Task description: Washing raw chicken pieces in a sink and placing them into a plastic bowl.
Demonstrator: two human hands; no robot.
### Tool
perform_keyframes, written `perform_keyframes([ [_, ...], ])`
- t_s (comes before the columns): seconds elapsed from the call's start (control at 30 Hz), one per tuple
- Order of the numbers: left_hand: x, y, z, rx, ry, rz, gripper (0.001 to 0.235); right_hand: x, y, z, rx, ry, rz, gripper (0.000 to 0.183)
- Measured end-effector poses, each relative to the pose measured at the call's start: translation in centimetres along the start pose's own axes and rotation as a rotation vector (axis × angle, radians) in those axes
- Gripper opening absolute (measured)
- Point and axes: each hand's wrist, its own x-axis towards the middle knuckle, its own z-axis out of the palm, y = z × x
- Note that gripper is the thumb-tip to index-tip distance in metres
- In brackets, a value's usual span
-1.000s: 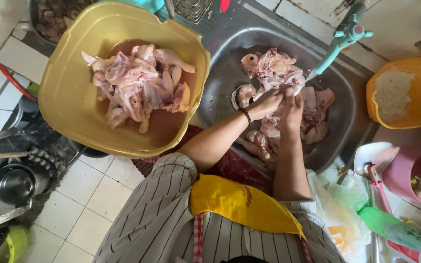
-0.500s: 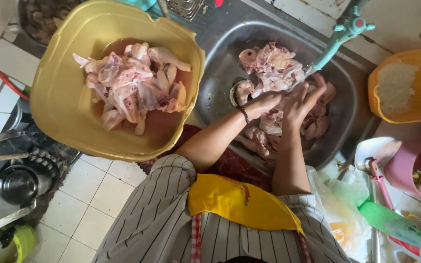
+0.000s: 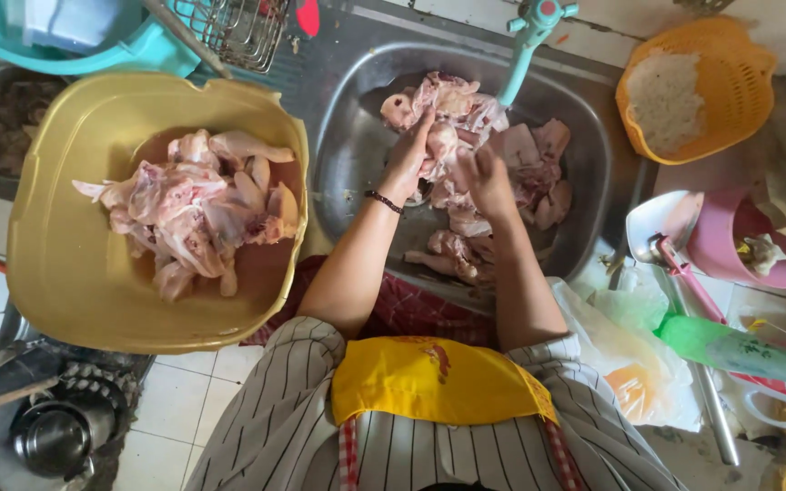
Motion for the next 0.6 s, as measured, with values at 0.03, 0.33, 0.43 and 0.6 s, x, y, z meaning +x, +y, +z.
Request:
perform_keyframes([
  [0.03,2.0,-2.9,-0.7,0.004,-0.006,-0.001,0.072,-1.1,-4.3,-0.3,0.002,0.007,0.002,0.045],
  [0.33,2.6,-7.7,-1.3,0.602,-0.084,-0.029,0.076,-1.6,-8.5,0.3,-0.091,0.203,-0.317,0.027],
  [0.43,2.4,-8.3,-0.1,0.23,-0.55,-0.194,0.058,-1.2,-8.9,-1.3,-0.079,0.443,-0.084,0.039],
  [0.6,2.3,-9.3,-0.4,0.833,-0.366,0.343,0.05,-0.8,-4.7,-0.1,0.379,0.199,-0.058,0.043],
])
